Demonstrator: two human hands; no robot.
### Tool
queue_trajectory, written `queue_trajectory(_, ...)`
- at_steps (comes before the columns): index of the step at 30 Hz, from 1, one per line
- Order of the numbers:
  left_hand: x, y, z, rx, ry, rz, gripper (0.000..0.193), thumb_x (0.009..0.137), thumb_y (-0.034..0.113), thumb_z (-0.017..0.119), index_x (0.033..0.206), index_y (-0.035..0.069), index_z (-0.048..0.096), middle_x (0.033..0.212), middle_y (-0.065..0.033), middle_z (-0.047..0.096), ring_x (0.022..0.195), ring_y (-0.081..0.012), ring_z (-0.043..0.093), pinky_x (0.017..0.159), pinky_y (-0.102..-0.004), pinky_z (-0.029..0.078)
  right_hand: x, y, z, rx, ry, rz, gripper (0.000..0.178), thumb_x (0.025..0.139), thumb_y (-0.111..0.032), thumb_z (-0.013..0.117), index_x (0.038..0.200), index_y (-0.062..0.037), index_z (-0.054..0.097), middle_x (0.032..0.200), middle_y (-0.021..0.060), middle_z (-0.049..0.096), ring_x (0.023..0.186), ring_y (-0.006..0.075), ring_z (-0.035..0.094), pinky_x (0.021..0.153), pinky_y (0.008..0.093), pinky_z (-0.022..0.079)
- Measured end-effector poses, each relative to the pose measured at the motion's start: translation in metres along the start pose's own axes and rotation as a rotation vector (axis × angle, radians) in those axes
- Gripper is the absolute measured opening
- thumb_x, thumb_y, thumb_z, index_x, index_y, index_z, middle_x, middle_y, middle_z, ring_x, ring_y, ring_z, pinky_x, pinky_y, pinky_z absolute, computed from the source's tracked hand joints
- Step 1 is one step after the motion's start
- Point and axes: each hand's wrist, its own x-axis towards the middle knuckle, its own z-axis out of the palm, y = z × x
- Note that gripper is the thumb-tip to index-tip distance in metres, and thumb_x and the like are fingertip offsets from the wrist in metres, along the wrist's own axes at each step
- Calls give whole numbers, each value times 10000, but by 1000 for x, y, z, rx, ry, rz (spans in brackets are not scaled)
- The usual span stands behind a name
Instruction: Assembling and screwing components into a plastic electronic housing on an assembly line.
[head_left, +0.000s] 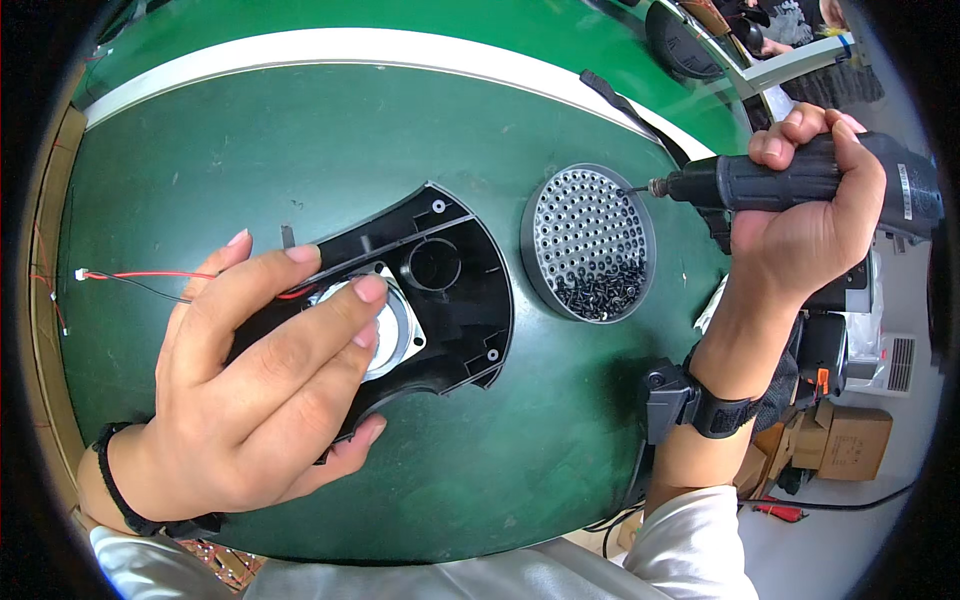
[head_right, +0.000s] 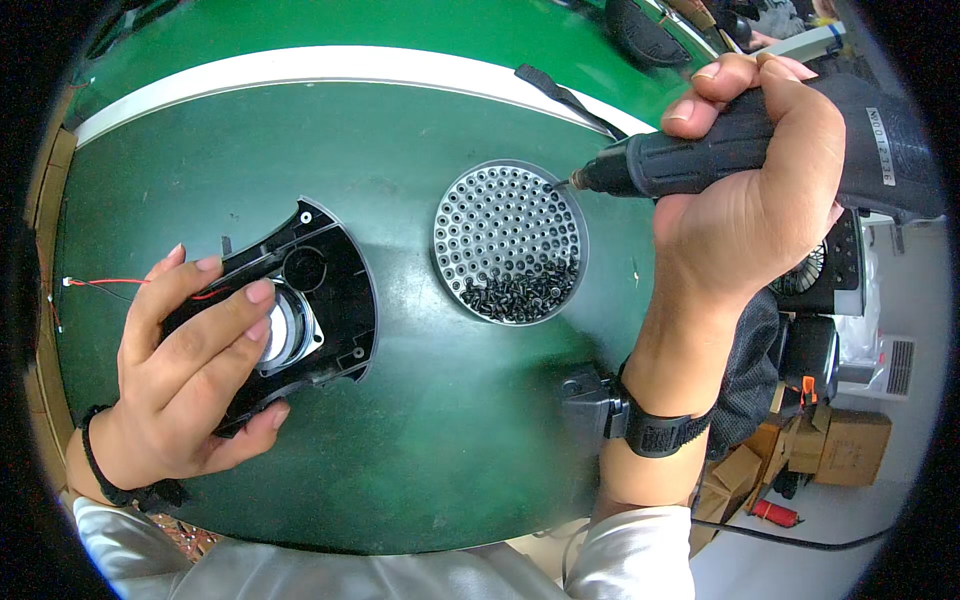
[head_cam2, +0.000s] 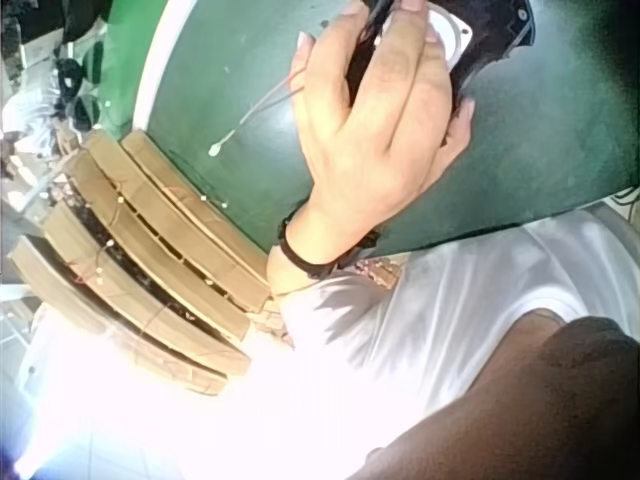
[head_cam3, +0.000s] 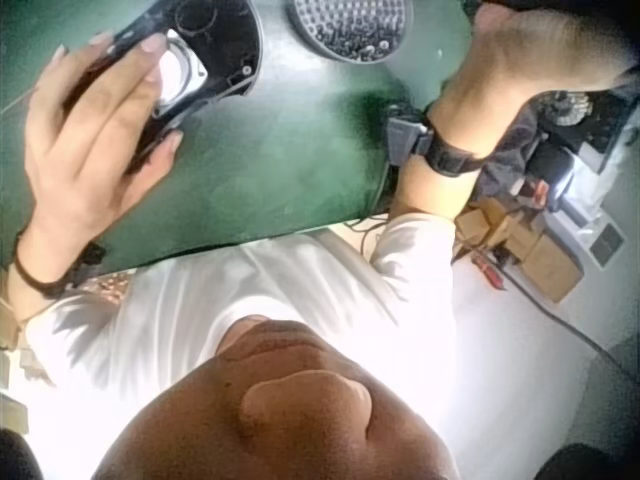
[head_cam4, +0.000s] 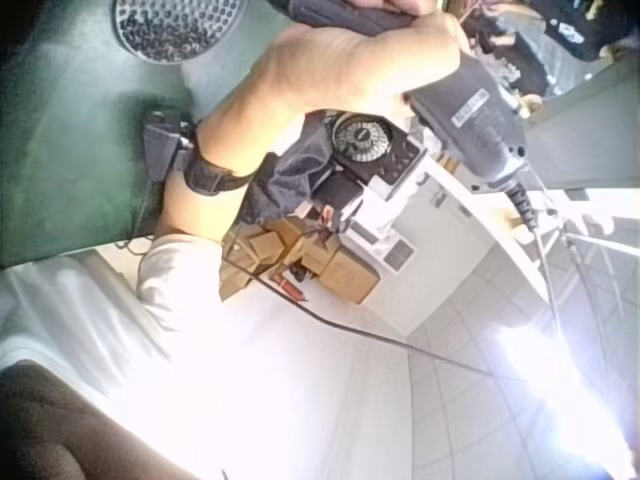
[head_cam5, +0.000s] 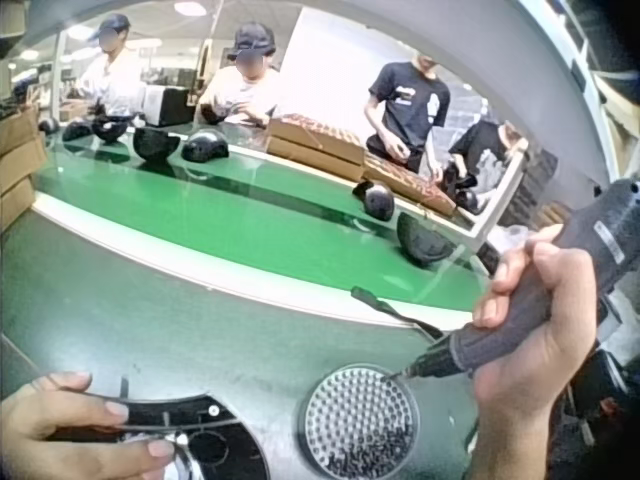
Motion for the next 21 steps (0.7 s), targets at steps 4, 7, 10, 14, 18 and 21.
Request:
queue_trajectory(4,-2,-1,0,0,-5,2,560,716,285,799,1162,-19,654,1269,-201,670,1210,-463,563,1047,-652,421,0,1,-2,58,-17,36,184,960,-179,557,979,3,574,792,127,618,615,198,557,564,288,483)
queue_trajectory(7,-2,-1,-1,-2,-12,5,567,717,281,800,1173,-19,648,1280,-201,665,1218,-462,559,1051,-652,418,0,0,-5,10,-75,56,181,932,-175,528,980,-2,543,872,140,590,700,191,511,676,317,444)
queue_trajectory(10,0,-1,-2,2,-16,8,573,714,276,803,1182,-15,646,1284,-200,663,1223,-457,558,1048,-647,420,1,1,-2,-59,-63,24,181,933,-173,528,985,0,538,867,140,592,699,191,511,679,320,452)
queue_trajectory(14,-1,0,-1,-24,-9,-14,589,711,273,810,1202,-9,649,1292,-201,660,1226,-446,560,1048,-634,422,2,5,-4,-10,-12,-14,236,979,-192,549,979,33,622,796,159,661,597,201,581,568,298,499)
queue_trajectory(18,-2,-1,-1,-13,1,-14,620,722,287,818,1256,21,650,1314,-190,656,1213,-427,567,1046,-614,426,4,3,-4,-13,-10,12,257,980,-197,535,996,47,614,843,196,692,608,206,598,573,311,511)
queue_trajectory(21,-4,-3,-2,-1,-16,-13,632,736,321,824,1275,40,653,1319,-177,659,1197,-419,575,1046,-602,428,6,-3,-8,42,-84,18,271,979,-194,519,1026,59,603,846,198,691,631,206,604,588,312,514)
